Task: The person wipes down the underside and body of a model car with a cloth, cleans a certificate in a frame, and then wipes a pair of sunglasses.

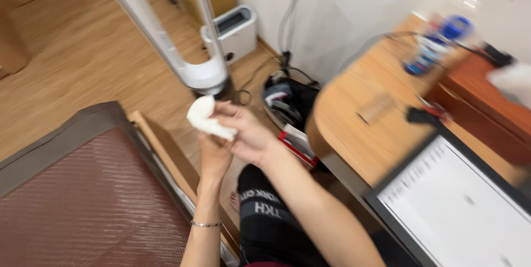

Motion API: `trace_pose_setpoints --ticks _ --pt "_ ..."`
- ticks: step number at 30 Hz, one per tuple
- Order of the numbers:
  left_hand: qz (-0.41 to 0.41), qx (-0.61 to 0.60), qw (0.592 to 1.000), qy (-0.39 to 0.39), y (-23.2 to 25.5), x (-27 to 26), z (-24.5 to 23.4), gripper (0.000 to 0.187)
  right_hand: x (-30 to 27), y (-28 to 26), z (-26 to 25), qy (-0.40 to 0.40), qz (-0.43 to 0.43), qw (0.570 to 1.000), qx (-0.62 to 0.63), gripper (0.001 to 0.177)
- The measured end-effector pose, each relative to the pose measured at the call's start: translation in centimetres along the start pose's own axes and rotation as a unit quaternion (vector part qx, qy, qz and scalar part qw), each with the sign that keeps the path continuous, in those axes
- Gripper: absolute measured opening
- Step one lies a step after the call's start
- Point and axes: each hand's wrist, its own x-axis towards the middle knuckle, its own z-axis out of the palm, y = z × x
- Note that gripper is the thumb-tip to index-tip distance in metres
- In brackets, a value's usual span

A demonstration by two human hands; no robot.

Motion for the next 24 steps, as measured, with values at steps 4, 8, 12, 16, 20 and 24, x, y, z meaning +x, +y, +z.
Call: trace_pose_setpoints --ticks 4,8,12,16,20,24 --pt "-0.052 0.152 0.982 0.101 -3.2 1.9 -8.0 0.047 6.8 6.4 0.5 0.004 0.107 0.994 0.018 0.038" --pt "-0.126 0.233 0.946 0.185 -6.5 3.2 -16.5 0.049 13.1 9.6 0.0 0.023 0.184 0.982 0.02 0.04" --pt "-0.249 0.297 0.902 0.191 -9.1 4.2 -25.7 0.057 19.4 12.3 -1.0 0.023 0.224 0.974 0.024 0.038" --pt "-0.356 0.404 0.826 0.167 -10.3 6.4 -34.2 0.076 25.5 14.7 -1.6 0.057 0.262 0.963 0.014 0.041" --pt "-0.539 0.43 0.715 0.118 -12.2 8.3 -41.0 0.096 32.2 17.1 -2.0 0.137 0.245 0.96 0.007 0.041" --pt "-0.641 0.39 0.657 -0.076 -14.2 7.1 -43.5 0.109 37.5 18.4 -1.5 0.187 0.21 0.959 0.039 0.042"
